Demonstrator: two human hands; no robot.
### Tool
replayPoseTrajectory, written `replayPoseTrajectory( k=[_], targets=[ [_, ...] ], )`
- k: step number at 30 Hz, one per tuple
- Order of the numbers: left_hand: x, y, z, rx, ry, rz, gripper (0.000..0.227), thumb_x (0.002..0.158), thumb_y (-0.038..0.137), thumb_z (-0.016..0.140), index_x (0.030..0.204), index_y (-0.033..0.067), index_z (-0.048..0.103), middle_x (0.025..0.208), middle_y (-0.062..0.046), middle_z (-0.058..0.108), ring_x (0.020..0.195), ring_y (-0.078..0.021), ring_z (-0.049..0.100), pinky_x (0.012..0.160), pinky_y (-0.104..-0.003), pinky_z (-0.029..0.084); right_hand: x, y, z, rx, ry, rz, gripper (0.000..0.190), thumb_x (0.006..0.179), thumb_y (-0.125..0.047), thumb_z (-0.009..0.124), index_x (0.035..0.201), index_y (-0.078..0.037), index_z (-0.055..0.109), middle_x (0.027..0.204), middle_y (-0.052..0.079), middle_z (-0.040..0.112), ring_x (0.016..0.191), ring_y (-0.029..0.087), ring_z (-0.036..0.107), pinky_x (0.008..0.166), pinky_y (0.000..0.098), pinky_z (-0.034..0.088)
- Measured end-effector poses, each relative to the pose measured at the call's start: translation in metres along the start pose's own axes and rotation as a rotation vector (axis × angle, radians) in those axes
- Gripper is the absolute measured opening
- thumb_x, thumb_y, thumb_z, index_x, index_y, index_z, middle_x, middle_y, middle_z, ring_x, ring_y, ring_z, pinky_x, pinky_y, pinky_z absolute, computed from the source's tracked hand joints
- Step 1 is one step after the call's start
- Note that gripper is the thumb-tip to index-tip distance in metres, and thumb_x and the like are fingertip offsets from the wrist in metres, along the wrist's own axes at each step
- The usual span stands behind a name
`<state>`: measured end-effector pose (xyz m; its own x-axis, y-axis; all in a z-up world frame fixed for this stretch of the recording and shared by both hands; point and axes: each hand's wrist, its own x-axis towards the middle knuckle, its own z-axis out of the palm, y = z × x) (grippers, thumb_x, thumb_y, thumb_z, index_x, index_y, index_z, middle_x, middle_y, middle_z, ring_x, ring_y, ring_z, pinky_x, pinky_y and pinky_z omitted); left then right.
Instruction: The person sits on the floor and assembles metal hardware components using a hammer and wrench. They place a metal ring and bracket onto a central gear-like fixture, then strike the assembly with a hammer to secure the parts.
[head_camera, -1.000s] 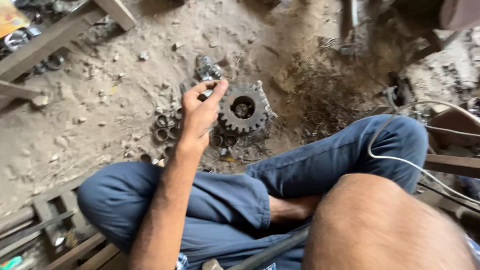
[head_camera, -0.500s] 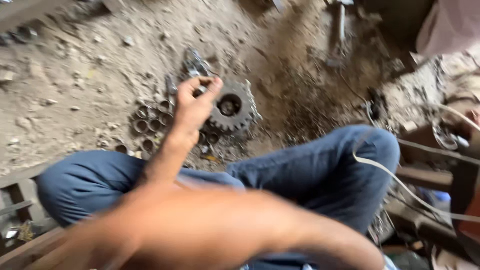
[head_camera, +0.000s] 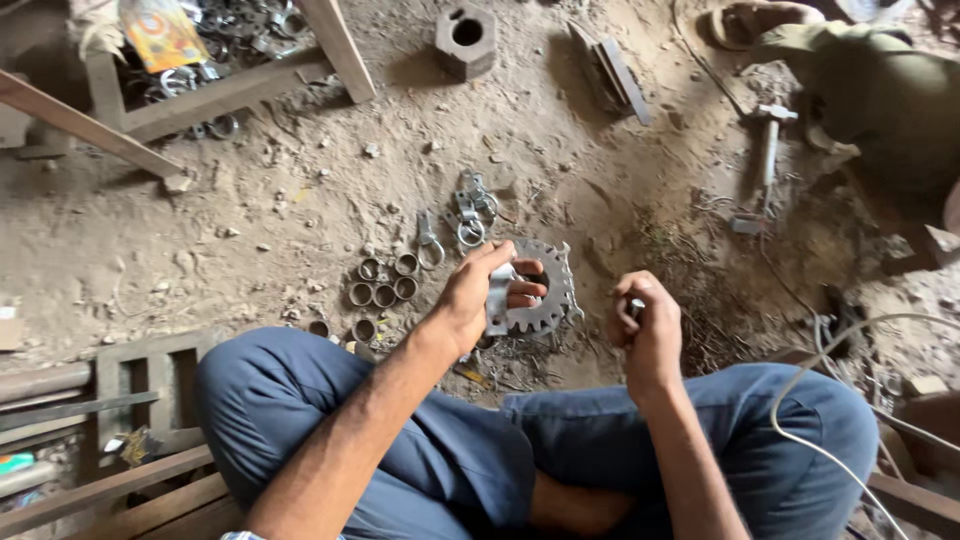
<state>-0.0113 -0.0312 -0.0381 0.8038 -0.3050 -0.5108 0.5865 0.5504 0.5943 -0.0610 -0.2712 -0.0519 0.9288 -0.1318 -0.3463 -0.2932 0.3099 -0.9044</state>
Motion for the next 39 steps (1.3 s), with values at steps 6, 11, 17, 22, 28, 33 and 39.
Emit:
replayPoseTrajectory(
  k=[6,11,17,22,28,33,39],
  targets=[
    [-0.002,-0.006,0.007,-0.048,-0.1,0.102,0.022,0.108,0.025,0.046,0.106,0.0047,0.055,0.104,-0.016,0.071,0.098,-0.0278,0.076,0.087,-0.04,0.061,-0.017,0.0,0.04,-0.451,-0.275,-0.069,0.031,0.098,-0.036,0.064,0.087,-0.007,0.067,0.076,-0.001,0.07,0.07,0.004,0.069,0.049,0.0191,0.037],
    [-0.012,-0.005,0.015,-0.001,-0.167,0.153,0.024,0.108,0.028,0.046,0.112,0.007,0.056,0.111,-0.016,0.073,0.101,-0.0231,0.071,0.089,-0.039,0.06,-0.033,0.003,0.06,-0.489,-0.4,-0.056,0.034,0.083,-0.025,0.084,0.101,-0.002,0.066,0.086,0.003,0.073,0.072,0.005,0.062,0.058,0.021,0.05],
    [-0.012,-0.013,0.025,0.167,-0.253,0.25,0.022,0.109,0.028,0.051,0.115,0.0068,0.055,0.123,-0.015,0.067,0.115,-0.0239,0.069,0.098,-0.039,0.061,-0.032,0.013,0.063,-0.38,-0.34,-0.007,0.041,0.078,-0.024,0.085,0.109,-0.004,0.066,0.088,0.001,0.072,0.069,0.005,0.062,0.059,0.0211,0.051],
    [-0.004,-0.024,0.017,0.462,-0.306,0.297,0.025,0.108,0.031,0.051,0.112,0.0068,0.057,0.122,-0.013,0.065,0.117,-0.0244,0.066,0.096,-0.042,0.061,-0.026,0.029,0.05,-0.309,-0.283,0.065,0.027,0.089,-0.024,0.08,0.101,-0.001,0.072,0.079,-0.004,0.062,0.067,0.002,0.05,0.055,0.0215,0.038],
    [0.013,-0.011,-0.008,0.849,-0.022,0.534,0.031,0.117,0.033,0.039,0.116,0.0053,0.052,0.109,-0.011,0.056,0.099,-0.0209,0.053,0.082,-0.041,0.05,-0.026,0.024,0.046,-0.277,-0.236,0.008,0.024,0.096,-0.027,0.073,0.097,-0.002,0.074,0.072,-0.009,0.058,0.062,0.001,0.044,0.052,0.0221,0.031],
    [0.007,0.004,-0.013,0.087,-0.089,0.337,0.022,0.115,0.029,0.039,0.11,0.0112,0.051,0.085,0.002,0.046,0.071,-0.0108,0.041,0.066,-0.027,0.041,-0.027,0.012,0.05,-0.296,-0.166,0.167,0.027,0.093,-0.029,0.068,0.115,-0.013,0.072,0.062,-0.008,0.048,0.051,0.004,0.038,0.044,0.0246,0.025],
    [-0.011,0.003,0.009,-0.019,-0.088,0.187,0.027,0.112,0.031,0.035,0.106,0.0127,0.054,0.082,0.003,0.048,0.073,-0.0091,0.044,0.069,-0.027,0.046,-0.024,0.014,0.044,0.217,-0.201,0.281,0.042,0.11,-0.049,0.043,0.108,-0.007,0.052,0.066,-0.003,0.037,0.05,0.008,0.026,0.045,0.0261,0.021]
  ],
)
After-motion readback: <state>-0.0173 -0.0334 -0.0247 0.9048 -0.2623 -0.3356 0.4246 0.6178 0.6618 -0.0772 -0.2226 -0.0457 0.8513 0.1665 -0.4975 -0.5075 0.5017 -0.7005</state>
